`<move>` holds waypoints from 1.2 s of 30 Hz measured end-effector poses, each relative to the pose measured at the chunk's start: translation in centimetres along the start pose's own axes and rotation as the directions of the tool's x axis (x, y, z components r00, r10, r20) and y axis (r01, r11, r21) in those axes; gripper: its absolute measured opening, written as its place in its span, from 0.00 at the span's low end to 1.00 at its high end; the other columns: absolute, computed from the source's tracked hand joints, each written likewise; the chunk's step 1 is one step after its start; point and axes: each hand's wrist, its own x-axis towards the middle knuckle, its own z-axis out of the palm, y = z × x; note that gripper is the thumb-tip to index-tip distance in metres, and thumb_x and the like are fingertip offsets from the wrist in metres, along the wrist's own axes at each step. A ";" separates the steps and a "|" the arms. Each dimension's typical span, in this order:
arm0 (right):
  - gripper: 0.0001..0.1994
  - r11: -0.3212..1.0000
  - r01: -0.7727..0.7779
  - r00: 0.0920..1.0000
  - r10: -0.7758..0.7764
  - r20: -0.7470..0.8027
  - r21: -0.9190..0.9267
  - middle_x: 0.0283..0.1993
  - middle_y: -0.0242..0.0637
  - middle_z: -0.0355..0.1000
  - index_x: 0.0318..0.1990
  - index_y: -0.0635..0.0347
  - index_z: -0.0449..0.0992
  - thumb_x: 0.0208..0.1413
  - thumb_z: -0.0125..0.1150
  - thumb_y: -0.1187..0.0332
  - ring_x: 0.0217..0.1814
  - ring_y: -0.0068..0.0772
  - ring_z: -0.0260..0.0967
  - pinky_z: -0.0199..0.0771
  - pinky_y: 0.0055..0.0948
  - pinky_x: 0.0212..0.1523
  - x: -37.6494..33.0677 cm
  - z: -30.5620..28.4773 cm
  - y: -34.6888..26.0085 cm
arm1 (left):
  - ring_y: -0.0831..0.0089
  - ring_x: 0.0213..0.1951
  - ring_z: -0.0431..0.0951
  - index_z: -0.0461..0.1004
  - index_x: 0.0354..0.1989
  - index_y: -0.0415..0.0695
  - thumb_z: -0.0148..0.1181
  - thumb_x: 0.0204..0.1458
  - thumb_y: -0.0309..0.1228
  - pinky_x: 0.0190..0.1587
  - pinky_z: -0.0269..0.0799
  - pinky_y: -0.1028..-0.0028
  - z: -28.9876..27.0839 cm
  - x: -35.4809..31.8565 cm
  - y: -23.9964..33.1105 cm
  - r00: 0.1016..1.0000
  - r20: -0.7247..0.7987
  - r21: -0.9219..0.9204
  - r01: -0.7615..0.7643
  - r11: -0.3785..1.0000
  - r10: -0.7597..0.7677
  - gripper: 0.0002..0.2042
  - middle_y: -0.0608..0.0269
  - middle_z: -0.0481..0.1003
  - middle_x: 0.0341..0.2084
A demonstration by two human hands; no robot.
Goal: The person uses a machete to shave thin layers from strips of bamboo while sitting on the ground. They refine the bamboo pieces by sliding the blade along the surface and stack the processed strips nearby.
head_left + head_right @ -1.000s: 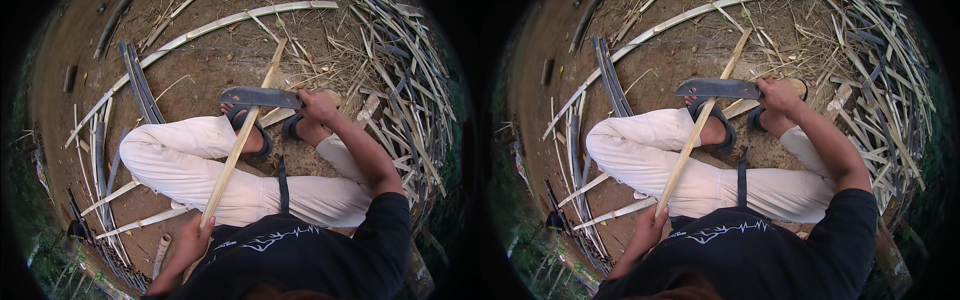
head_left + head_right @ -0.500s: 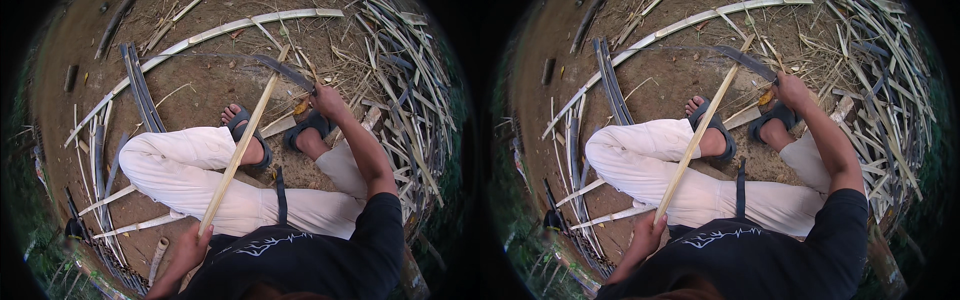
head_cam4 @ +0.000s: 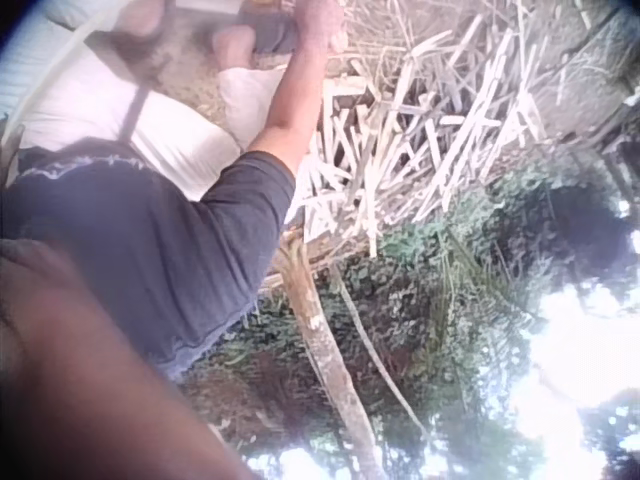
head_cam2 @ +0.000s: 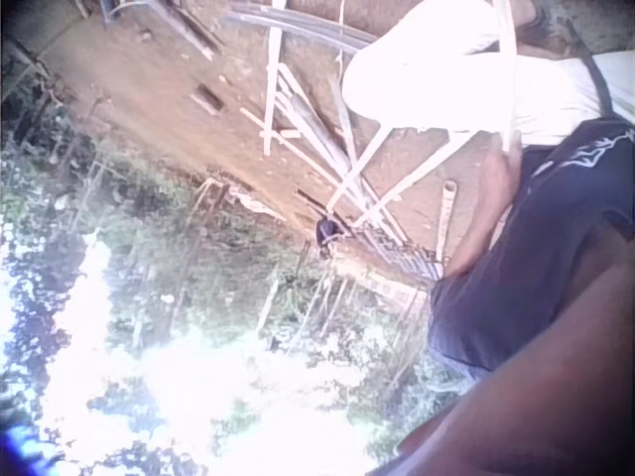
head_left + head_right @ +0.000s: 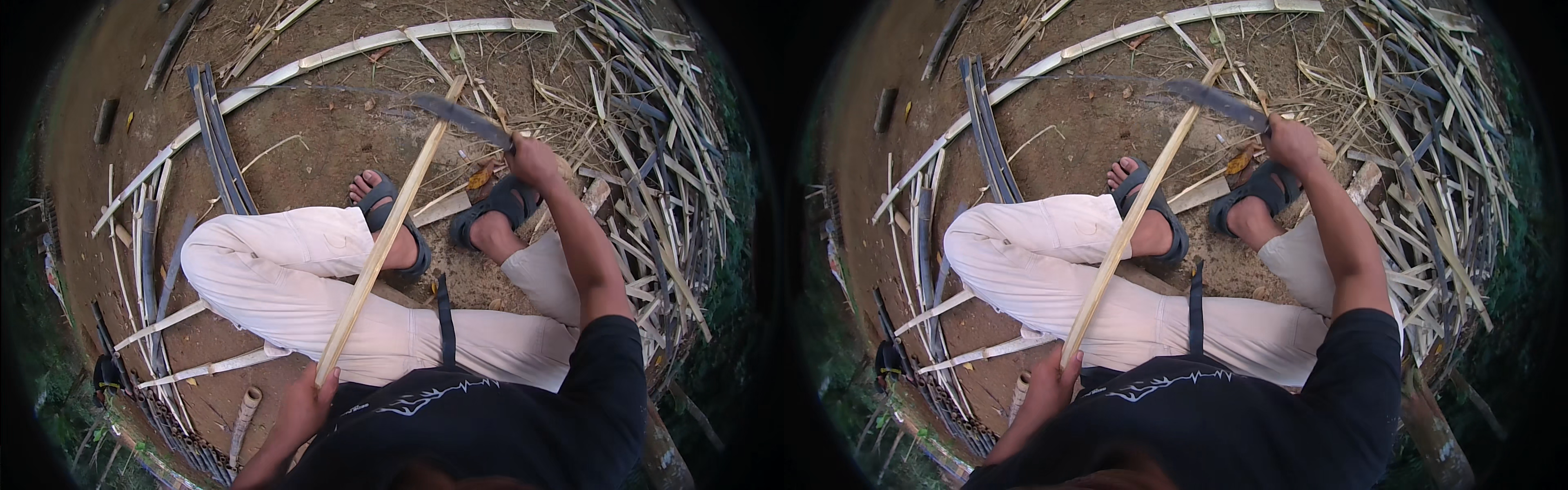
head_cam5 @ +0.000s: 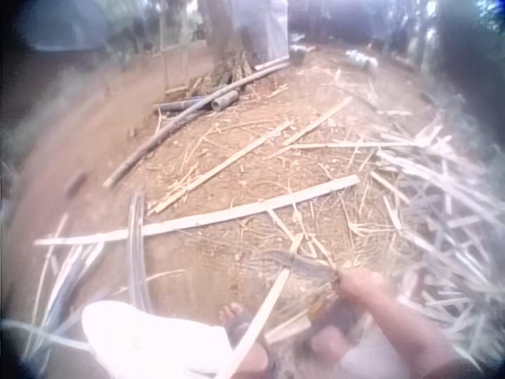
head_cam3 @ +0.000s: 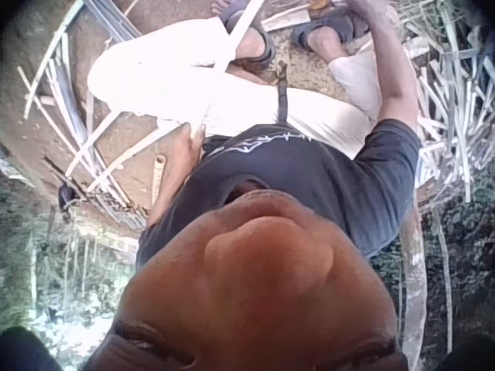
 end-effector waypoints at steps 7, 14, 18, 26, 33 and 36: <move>0.19 0.997 0.079 0.997 -0.079 0.013 -0.022 0.35 0.59 0.77 0.44 0.65 0.69 0.54 0.59 0.59 0.41 0.59 0.77 0.76 0.53 0.45 0.3 0.6 0.1 | 0.43 0.23 0.77 0.73 0.37 0.37 0.58 0.61 0.40 0.25 0.69 0.54 0.1 1.2 0.2 0.998 -0.055 0.045 -0.001 0.999 0.004 0.15 0.41 0.73 0.16; 0.15 0.983 -0.153 0.981 0.164 -0.104 0.100 0.37 0.57 0.77 0.40 0.65 0.76 0.53 0.59 0.60 0.42 0.59 0.77 0.76 0.52 0.46 5.5 1.1 1.4 | 0.42 0.24 0.77 0.72 0.35 0.37 0.59 0.60 0.40 0.26 0.70 0.54 -0.4 1.1 -1.3 0.998 -0.051 0.064 -0.017 0.998 0.020 0.15 0.41 0.74 0.18; 0.16 0.978 -0.129 0.981 0.150 -0.125 0.164 0.37 0.58 0.77 0.42 0.64 0.73 0.53 0.60 0.59 0.42 0.61 0.76 0.75 0.54 0.44 3.9 1.8 -0.7 | 0.60 0.21 0.75 0.73 0.36 0.37 0.58 0.62 0.41 0.24 0.68 0.63 0.4 1.9 -3.7 0.994 0.007 -0.126 -0.104 0.987 0.106 0.16 0.58 0.73 0.17; 0.21 0.902 -0.382 0.891 0.418 -0.179 0.201 0.41 0.53 0.77 0.47 0.63 0.72 0.52 0.65 0.57 0.46 0.60 0.75 0.73 0.53 0.46 -1.4 6.3 1.5 | 0.90 0.19 0.58 0.71 0.43 0.44 0.54 0.65 0.42 0.20 0.52 0.82 -10.0 2.8 -5.1 0.961 -0.275 -0.619 -0.198 0.760 0.026 0.13 0.79 0.60 0.17; 0.29 0.912 -0.402 0.858 0.405 -0.315 0.077 0.54 0.53 0.71 0.56 0.62 0.69 0.49 0.68 0.58 0.60 0.56 0.65 0.65 0.49 0.60 -2.9 7.6 0.0 | 0.87 0.21 0.60 0.69 0.45 0.43 0.57 0.63 0.38 0.24 0.58 0.79 -16.5 8.6 -10.2 0.604 -0.797 -0.244 -0.348 0.905 0.017 0.11 0.73 0.64 0.17; 0.32 0.935 -0.331 0.872 0.354 -0.339 0.126 0.56 0.55 0.70 0.62 0.63 0.66 0.48 0.67 0.63 0.60 0.58 0.63 0.61 0.49 0.63 -3.9 8.4 0.0 | 0.86 0.14 0.59 0.71 0.45 0.43 0.55 0.64 0.40 0.15 0.55 0.78 -15.3 13.3 -14.8 0.808 -0.586 -0.611 -0.390 0.689 -0.062 0.13 0.73 0.63 0.17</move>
